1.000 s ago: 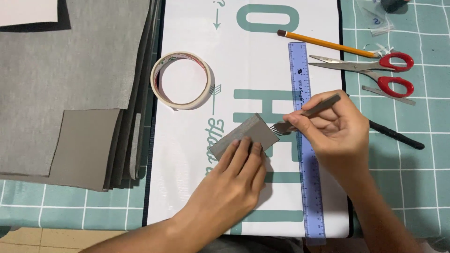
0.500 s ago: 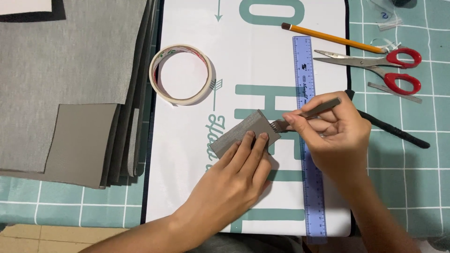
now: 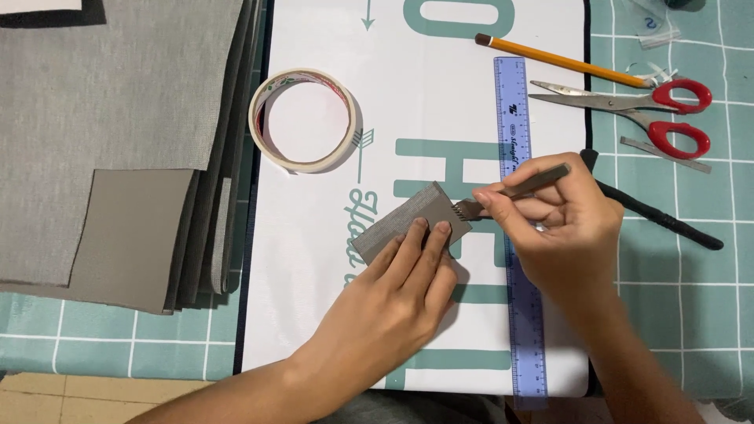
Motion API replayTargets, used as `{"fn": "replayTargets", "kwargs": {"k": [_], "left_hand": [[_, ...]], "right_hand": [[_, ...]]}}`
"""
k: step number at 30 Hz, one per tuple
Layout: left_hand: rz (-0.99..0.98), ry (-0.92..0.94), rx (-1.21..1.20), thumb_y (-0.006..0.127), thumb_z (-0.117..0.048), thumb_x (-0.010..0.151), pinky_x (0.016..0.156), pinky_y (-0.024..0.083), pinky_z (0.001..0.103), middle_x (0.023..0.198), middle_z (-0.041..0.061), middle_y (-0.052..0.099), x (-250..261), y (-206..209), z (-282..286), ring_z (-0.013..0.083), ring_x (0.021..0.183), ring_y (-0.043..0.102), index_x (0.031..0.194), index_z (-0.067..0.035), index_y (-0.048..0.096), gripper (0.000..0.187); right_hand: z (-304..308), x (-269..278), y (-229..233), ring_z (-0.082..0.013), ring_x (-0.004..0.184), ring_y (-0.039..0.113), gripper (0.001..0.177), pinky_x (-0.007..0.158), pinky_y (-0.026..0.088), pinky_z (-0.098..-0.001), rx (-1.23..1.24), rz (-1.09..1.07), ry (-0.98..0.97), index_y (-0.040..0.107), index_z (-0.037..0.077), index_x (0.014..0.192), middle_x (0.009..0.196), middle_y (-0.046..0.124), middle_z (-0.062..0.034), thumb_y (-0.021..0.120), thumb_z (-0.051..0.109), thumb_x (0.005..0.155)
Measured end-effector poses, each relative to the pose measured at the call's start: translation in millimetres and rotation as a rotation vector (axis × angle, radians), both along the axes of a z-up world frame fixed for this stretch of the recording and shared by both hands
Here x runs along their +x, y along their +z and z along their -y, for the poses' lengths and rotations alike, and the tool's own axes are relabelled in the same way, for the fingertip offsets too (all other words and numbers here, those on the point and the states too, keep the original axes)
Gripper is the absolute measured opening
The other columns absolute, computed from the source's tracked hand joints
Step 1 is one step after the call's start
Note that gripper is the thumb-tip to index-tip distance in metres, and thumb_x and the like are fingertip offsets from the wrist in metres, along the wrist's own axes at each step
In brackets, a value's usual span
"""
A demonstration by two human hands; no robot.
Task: Using a multi-prong stitching chisel and a hammer to create holes in a leather piece on a workbench, followed by some trimming with a craft knife.
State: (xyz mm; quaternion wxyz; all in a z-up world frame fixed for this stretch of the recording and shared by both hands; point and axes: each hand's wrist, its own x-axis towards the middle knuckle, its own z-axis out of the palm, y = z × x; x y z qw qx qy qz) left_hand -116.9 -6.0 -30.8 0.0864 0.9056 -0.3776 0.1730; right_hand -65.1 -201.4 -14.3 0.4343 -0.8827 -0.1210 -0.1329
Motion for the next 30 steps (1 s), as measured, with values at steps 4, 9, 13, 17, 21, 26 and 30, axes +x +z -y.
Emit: {"fn": "replayTargets", "kwargs": {"k": [4,9,13,17,21,26,30], "left_hand": [[0.006,0.004,-0.007,0.055,-0.024,0.103,0.101,0.057,0.04,0.135,0.024,0.068,0.3,-0.7,0.5,0.0356,0.124,0.067,0.111,-0.004,0.063,0.022],[-0.004,0.003,-0.008,0.056,-0.024,0.104,0.101,0.057,0.04,0.137,0.024,0.067,-0.7,-1.7,-0.8,0.0352,0.125,0.067,0.111,-0.005,0.063,0.022],[-0.001,-0.004,0.007,0.056,-0.023,0.105,0.101,0.057,0.039,0.137,0.025,0.066,-0.5,-1.6,-1.0,0.0353,0.126,0.067,0.112,-0.004,0.063,0.022],[0.01,0.004,0.023,0.056,-0.018,0.104,0.101,0.057,0.038,0.137,0.023,0.067,-1.0,-1.0,-1.4,0.0342,0.126,0.067,0.112,-0.004,0.064,0.018],[0.001,0.016,-0.006,0.058,-0.027,0.104,0.103,0.056,0.039,0.137,0.022,0.068,-0.7,-1.0,-0.7,0.0338,0.127,0.067,0.112,-0.004,0.065,0.025],[-0.052,-0.041,-0.071,0.059,-0.019,0.103,0.101,0.056,0.04,0.135,0.025,0.068,5.0,4.5,-6.1,0.0362,0.125,0.066,0.107,-0.001,0.064,0.019],[-0.271,-0.091,-0.294,0.064,-0.024,0.1,0.091,0.058,0.045,0.126,0.023,0.072,19.1,22.0,-16.9,0.039,0.122,0.067,0.105,-0.002,0.065,0.022]], "right_hand": [[-0.1,1.2,0.4,-0.0173,0.083,0.077,0.022,0.066,0.057,-0.0167,-0.063,0.057,0.02,0.061,-0.007,0.099,0.088,0.074,-0.0142,0.082,-0.009,0.094],[4.3,1.5,-4.7,-0.0162,0.082,0.078,0.024,0.06,0.052,-0.0155,-0.225,0.159,0.055,0.062,-0.005,0.099,0.09,0.075,-0.0099,0.085,-0.005,0.096],[11.1,-0.7,-15.7,-0.0096,0.063,0.062,0.022,0.055,0.045,-0.0205,-0.401,0.188,0.067,0.064,0.0,0.098,0.094,0.067,-0.0042,0.086,0.006,0.097],[6.4,-2.0,-15.1,-0.0112,0.076,0.074,0.019,0.06,0.055,-0.0168,-0.392,0.161,0.164,0.058,-0.007,0.101,0.104,0.063,-0.0083,0.075,0.002,0.1],[4.0,2.9,-13.3,-0.0074,0.062,0.066,0.018,0.049,0.045,-0.0197,-0.391,0.093,0.184,0.052,-0.005,0.103,0.098,0.057,-0.0051,0.069,0.0,0.103],[1.9,5.9,-11.7,-0.0145,0.069,0.068,0.015,0.049,0.051,-0.0232,-0.463,0.117,0.296,0.049,-0.007,0.107,0.098,0.052,-0.0106,0.063,-0.004,0.104],[2.1,4.7,-16.3,-0.0153,0.063,0.053,0.01,0.041,0.04,-0.0249,-0.477,0.104,0.305,0.048,-0.006,0.106,0.1,0.047,-0.0104,0.057,-0.002,0.106]]}}
